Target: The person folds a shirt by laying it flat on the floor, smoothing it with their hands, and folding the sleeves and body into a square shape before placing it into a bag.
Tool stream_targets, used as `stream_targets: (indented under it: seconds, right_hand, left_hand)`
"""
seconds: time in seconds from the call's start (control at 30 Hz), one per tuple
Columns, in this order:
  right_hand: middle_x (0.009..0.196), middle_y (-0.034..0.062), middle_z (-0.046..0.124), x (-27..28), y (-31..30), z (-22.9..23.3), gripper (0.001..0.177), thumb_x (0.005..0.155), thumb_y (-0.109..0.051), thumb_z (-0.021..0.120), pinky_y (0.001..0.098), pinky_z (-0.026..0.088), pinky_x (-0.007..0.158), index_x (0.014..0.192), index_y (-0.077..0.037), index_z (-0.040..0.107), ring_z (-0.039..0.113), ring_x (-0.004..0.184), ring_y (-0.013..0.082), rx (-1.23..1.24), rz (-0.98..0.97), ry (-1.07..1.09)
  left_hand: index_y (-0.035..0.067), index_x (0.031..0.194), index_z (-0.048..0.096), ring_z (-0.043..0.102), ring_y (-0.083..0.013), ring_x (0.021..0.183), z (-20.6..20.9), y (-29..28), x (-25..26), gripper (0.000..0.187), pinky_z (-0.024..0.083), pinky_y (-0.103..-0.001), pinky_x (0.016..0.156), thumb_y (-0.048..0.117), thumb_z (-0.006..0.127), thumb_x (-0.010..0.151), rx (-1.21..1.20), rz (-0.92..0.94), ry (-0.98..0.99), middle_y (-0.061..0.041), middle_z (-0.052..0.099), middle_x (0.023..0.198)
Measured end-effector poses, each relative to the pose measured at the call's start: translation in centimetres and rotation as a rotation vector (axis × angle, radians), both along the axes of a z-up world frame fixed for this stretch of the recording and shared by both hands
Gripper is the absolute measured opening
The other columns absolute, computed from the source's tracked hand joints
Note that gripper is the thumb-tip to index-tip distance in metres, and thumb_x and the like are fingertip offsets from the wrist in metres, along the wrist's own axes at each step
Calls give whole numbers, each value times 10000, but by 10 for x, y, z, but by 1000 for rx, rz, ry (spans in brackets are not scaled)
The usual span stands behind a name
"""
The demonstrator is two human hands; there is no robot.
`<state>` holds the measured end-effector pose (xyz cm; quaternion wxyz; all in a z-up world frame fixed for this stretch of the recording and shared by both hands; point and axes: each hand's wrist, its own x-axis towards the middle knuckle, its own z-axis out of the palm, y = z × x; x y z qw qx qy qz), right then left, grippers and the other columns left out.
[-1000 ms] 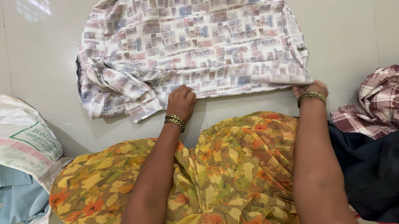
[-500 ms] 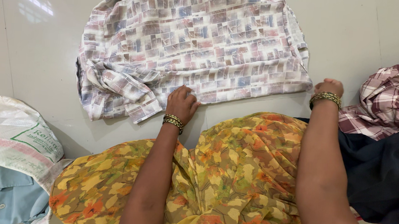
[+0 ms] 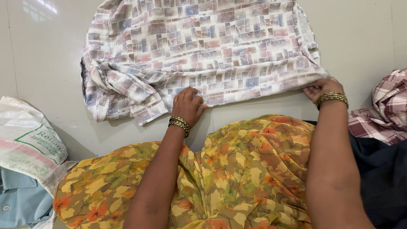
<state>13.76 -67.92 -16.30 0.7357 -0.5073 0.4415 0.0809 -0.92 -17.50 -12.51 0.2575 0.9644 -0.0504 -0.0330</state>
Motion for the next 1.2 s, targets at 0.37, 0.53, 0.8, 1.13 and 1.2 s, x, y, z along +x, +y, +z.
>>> stream_targets:
  seconds: [0.37, 0.53, 0.8, 1.13, 1.2]
  right_hand:
    - [941, 86, 646, 16, -39, -54, 338, 748, 157, 543, 359, 581, 673, 1019, -35, 605, 659, 764, 192, -745, -423, -313]
    - [939, 43, 636, 22, 33, -57, 265, 914, 75, 583, 309, 538, 624, 1073, -99, 703, 592, 726, 112, -973, 17, -378]
    - [1582, 115, 454, -92, 295, -18, 481, 1022, -165, 427, 548, 242, 1218, 1497, -137, 495, 327, 1509, 330, -1306, 1321, -577]
    - [1211, 195, 706, 13, 169, 19, 321, 1089, -248, 505, 466, 551, 918, 1299, -87, 687, 691, 1100, 363, -1370, 647, -18]
    - [1042, 214, 692, 22, 136, 17, 351, 911, -75, 653, 529, 540, 766, 1259, -89, 698, 668, 947, 423, -1678, 722, -284]
  left_hand:
    - [143, 951, 732, 453, -314, 1347, 11, -2, 2, 215, 318, -517, 1134, 342, 757, 873, -20, 9, 45, -110, 581, 1320]
    - [121, 1027, 722, 558, -303, 1272, -1, -18, 11, 161, 396, -493, 1136, 260, 681, 954, -65, 66, -3, -114, 630, 1286]
    - [181, 1424, 550, 311, -284, 1518, -38, -66, 35, 433, 245, -505, 1227, 233, 503, 997, 140, -44, -5, -71, 373, 1623]
    - [309, 1501, 529, 296, -288, 1522, -23, 40, 42, 554, 236, -529, 1200, 118, 584, 984, 525, 327, 66, -66, 365, 1665]
    - [292, 1413, 609, 391, -311, 1419, -28, 67, 49, 546, 285, -544, 1110, 108, 669, 902, 562, 357, -33, -88, 495, 1532]
